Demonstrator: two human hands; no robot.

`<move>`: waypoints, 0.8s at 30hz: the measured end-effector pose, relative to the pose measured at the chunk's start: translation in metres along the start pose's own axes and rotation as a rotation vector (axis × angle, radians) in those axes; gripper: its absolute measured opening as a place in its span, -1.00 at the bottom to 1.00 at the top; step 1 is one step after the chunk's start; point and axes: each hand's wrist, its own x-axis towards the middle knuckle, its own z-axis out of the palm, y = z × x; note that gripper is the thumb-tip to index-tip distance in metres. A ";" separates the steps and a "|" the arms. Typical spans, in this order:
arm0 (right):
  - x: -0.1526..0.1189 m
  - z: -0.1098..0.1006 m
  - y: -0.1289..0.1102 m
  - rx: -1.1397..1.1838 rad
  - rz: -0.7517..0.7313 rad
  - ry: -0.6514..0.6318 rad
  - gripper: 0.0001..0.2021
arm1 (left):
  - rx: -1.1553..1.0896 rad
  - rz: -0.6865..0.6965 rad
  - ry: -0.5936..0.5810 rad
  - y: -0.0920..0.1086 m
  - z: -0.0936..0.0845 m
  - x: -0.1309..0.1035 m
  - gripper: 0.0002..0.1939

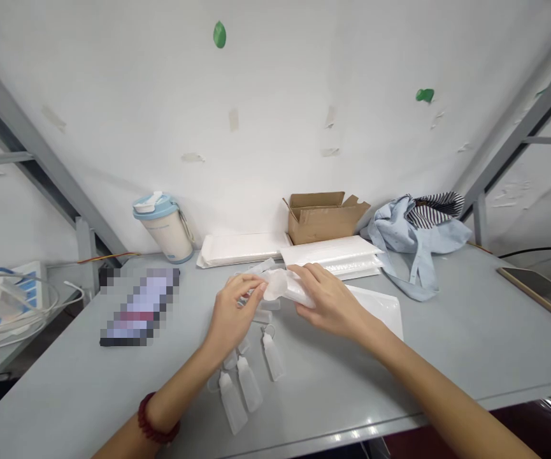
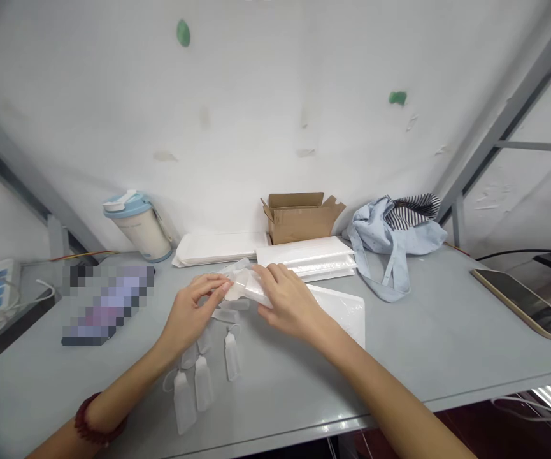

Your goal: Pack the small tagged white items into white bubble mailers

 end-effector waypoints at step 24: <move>-0.003 -0.002 -0.008 0.065 -0.122 0.062 -0.42 | -0.275 -0.141 -0.122 0.014 -0.005 -0.001 -0.81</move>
